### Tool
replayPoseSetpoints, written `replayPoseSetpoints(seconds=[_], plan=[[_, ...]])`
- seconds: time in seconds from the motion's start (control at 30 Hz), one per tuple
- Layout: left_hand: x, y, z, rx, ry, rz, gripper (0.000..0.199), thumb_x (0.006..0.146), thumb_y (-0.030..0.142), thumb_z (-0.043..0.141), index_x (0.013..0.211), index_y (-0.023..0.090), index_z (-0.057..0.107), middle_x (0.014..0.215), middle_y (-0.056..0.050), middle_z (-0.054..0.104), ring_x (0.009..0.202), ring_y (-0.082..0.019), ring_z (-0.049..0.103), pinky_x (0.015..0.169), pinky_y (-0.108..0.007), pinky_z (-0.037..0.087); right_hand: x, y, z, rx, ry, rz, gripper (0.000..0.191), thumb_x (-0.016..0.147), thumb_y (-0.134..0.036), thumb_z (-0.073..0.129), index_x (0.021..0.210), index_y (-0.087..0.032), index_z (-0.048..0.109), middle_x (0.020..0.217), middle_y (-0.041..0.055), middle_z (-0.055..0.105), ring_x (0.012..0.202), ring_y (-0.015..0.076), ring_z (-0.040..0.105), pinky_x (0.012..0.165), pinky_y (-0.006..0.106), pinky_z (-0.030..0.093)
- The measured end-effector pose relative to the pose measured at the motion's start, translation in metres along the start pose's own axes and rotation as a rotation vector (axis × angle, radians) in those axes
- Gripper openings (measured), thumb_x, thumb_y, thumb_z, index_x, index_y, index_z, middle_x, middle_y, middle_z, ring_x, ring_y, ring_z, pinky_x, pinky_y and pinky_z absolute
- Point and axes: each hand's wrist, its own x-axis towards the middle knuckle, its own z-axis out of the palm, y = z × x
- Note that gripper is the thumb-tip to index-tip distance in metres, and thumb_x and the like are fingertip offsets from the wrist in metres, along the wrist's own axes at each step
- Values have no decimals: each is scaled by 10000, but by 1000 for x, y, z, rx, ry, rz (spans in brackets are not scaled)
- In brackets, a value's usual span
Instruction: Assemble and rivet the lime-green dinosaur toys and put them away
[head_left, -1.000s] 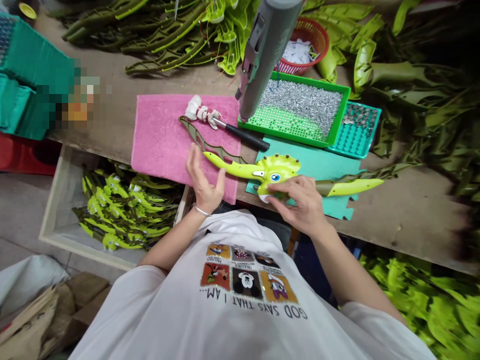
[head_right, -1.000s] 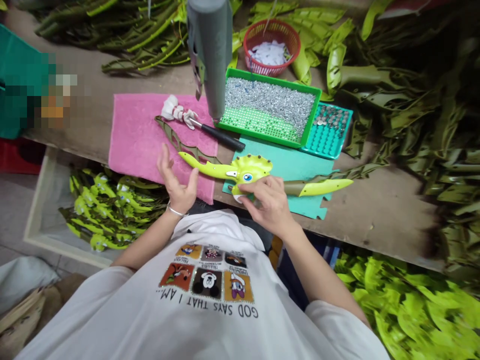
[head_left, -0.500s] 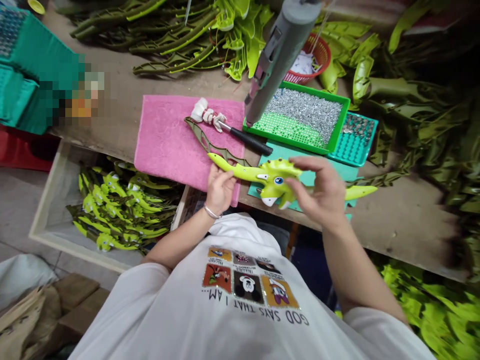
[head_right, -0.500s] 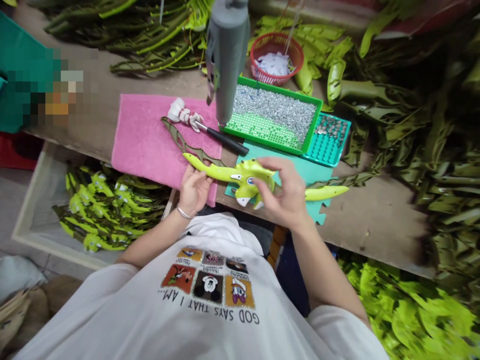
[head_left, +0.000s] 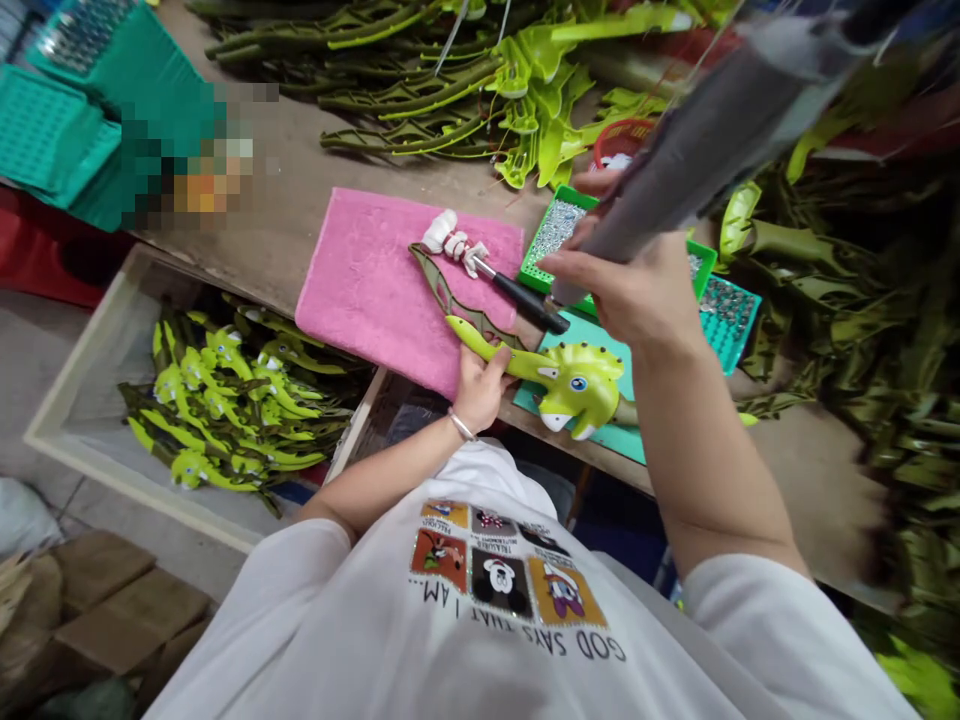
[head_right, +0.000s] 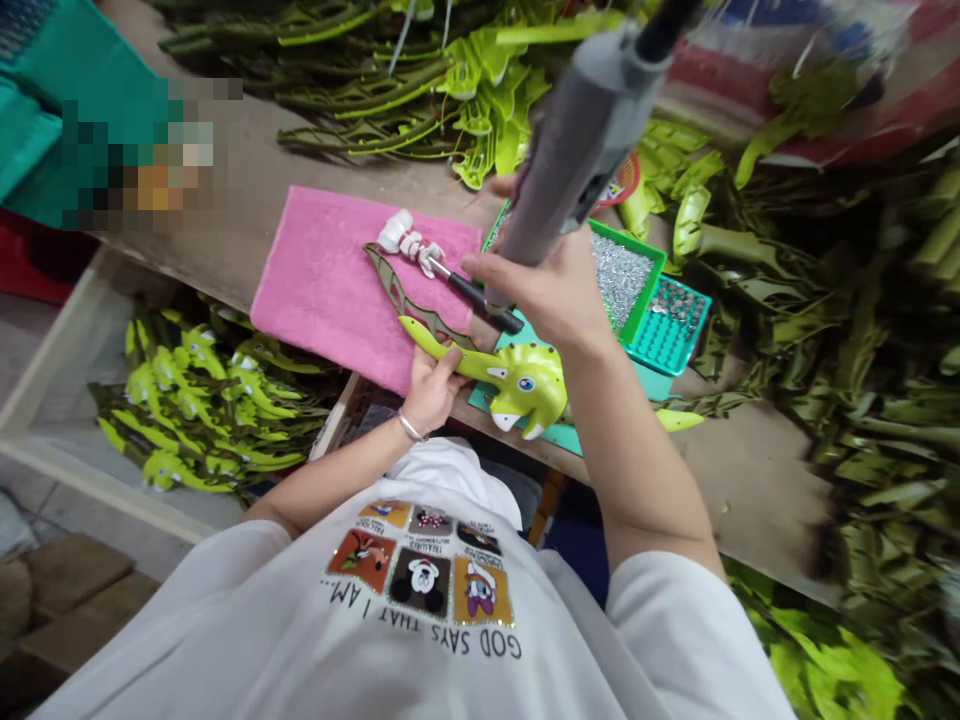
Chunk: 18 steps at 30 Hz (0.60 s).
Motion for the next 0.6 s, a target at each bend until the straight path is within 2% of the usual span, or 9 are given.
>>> replayPoseSetpoints(seconds=[0.1, 0.23, 0.33, 0.43, 0.6], plan=[[0, -4, -2, -29, 7, 9, 578, 691, 340, 859, 1102, 263, 460, 919, 66, 620, 845, -115, 671, 875, -314, 561, -36, -12, 13, 207, 67, 71, 393, 678, -399, 859, 951, -231, 633, 637, -69, 576, 538, 111, 583, 518, 272, 517], [2, -8, -3, -44, 16, 16, 529, 686, 301, 862, 1017, 243, 453, 887, 67, 606, 793, -83, 640, 805, -254, 563, -71, -1, 30, 200, 224, -46, 242, 786, -441, 757, 863, -260, 616, 616, -57, 552, 520, 134, 571, 539, 309, 511], [3, -9, -4, -52, 36, 21, 510, 686, 263, 854, 981, 237, 439, 861, 73, 582, 773, -79, 634, 741, -217, 555, -80, 10, 36, 170, 276, -121, 206, 822, -444, 715, 911, -296, 602, 620, -64, 548, 521, 147, 569, 557, 324, 508], [3, -9, -3, -43, 65, -4, 487, 708, 227, 831, 994, 237, 437, 863, 73, 571, 785, -80, 636, 751, -216, 549, -82, 15, 37, 195, 276, -138, 265, 819, -392, 727, 1029, -325, 580, 638, -78, 561, 508, 149, 571, 539, 321, 494], [1, -8, -3, -26, 66, -11, 456, 742, 223, 801, 1006, 236, 430, 883, 66, 583, 789, -78, 634, 764, -217, 536, -85, 27, 33, 226, 219, -117, 270, 803, -389, 741, 993, -304, 569, 638, -77, 557, 529, 149, 582, 581, 338, 522]])
